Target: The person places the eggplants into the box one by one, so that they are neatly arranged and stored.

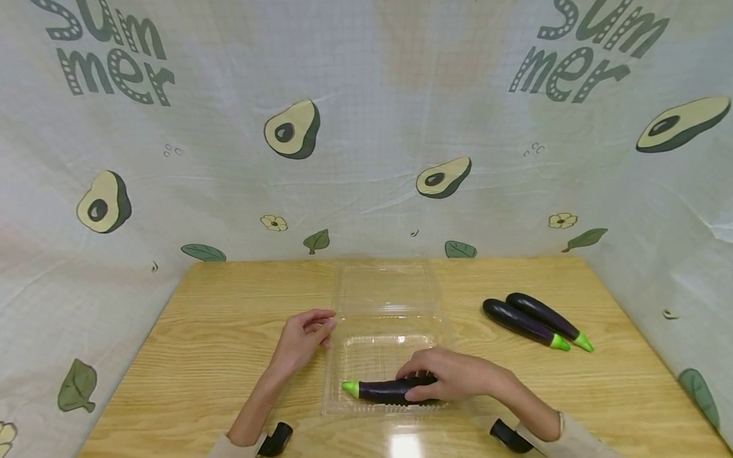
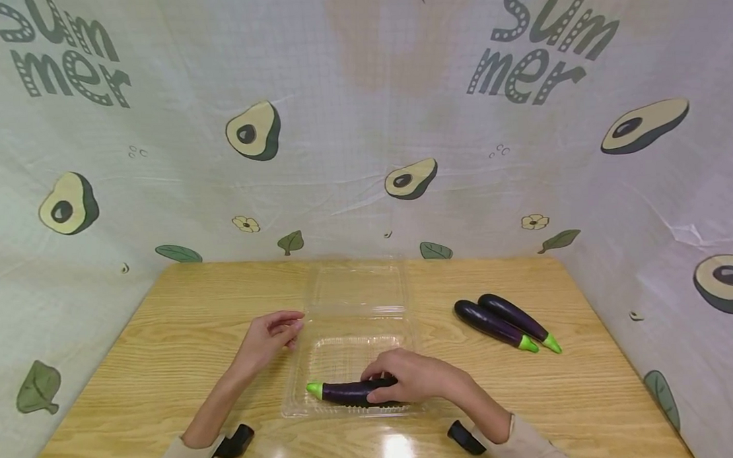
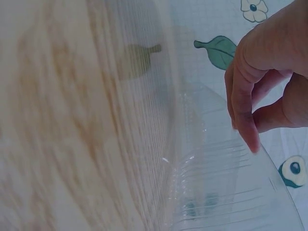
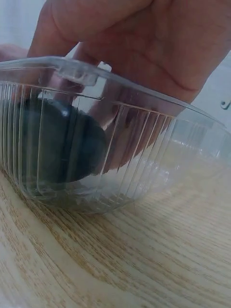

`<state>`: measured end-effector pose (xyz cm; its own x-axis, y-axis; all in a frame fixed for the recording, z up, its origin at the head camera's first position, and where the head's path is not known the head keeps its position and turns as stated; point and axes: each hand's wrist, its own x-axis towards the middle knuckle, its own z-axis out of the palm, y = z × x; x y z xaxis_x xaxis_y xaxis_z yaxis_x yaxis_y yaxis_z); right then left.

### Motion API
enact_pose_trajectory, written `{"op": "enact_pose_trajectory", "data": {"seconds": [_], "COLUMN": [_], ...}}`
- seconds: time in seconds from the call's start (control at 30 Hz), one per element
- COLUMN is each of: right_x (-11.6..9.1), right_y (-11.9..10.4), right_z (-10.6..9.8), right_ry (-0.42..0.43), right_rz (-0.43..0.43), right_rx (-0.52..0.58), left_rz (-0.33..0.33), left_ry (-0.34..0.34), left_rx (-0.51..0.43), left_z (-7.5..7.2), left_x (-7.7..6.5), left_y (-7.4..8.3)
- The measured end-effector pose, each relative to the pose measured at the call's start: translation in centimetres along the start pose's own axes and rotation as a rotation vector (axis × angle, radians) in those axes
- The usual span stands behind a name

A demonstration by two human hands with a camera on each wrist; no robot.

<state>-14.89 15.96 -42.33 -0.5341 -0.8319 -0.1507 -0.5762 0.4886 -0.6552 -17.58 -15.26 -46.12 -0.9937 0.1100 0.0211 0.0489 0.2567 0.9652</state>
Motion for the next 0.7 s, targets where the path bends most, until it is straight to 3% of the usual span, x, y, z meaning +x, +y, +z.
{"op": "enact_pose_trajectory", "data": {"seconds": [0.3, 0.7], "right_x": [-0.28, -0.29], "right_y": [-0.01, 0.15], "right_z": [0.13, 0.0], "right_ry": [-0.028, 0.003], "right_rz": [0.008, 0.054], "right_rx": [0.025, 0.044], "left_rz": [-0.017, 0.002], "left_ry": [0.031, 0.002], "left_rx": [0.003, -0.022], "left_z": [0.55, 0.02], "left_x": [0.17, -0.31], "left_y": [-0.02, 0.3]}}
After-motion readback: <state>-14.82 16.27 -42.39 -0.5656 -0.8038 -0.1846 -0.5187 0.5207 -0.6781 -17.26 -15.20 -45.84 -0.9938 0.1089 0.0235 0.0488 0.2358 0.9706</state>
